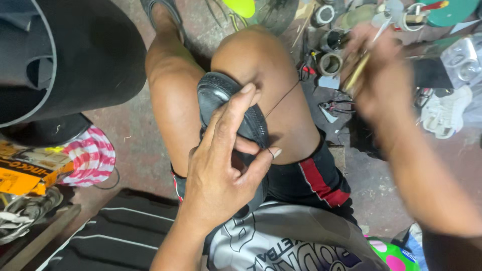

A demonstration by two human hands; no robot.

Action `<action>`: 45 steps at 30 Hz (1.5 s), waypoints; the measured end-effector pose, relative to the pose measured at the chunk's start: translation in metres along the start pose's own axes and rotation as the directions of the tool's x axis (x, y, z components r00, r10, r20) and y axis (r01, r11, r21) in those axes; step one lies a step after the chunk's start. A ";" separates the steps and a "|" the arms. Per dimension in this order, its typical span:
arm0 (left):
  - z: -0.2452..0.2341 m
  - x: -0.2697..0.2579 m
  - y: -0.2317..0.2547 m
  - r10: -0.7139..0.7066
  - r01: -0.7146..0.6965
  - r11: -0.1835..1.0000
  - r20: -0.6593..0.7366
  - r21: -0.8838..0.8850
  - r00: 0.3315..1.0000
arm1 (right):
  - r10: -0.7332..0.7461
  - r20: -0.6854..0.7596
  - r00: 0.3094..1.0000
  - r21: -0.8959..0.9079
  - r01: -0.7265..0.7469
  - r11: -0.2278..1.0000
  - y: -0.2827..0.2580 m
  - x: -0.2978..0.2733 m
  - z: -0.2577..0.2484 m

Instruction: The person is repairing a black shoe by sewing the sole to the upper. They use a needle and thread, repeatedly pushing the needle through the shoe material and pulling the thread tight. The shoe is held on their lap during the process.

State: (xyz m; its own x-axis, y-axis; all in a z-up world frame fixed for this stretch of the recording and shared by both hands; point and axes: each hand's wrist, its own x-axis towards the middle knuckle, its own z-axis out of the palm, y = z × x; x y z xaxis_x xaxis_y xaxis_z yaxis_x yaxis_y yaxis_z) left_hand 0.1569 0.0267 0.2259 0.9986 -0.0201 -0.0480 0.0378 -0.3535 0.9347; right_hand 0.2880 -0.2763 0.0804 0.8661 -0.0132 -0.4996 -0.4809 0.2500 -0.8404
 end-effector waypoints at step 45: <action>0.010 -0.150 -0.089 -0.234 0.243 0.969 -0.525 -0.053 0.818 | -0.293 0.666 0.686 -0.488 0.698 0.525 -0.008 -0.122 0.136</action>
State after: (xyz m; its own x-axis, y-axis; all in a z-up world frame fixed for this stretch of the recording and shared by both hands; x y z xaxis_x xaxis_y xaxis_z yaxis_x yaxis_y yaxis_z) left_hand 0.0035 0.0517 0.1464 0.8270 0.5574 -0.0730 0.2814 -0.2980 0.9121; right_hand 0.2044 -0.1452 0.1762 0.8257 0.5624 0.0438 0.2858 -0.3501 -0.8920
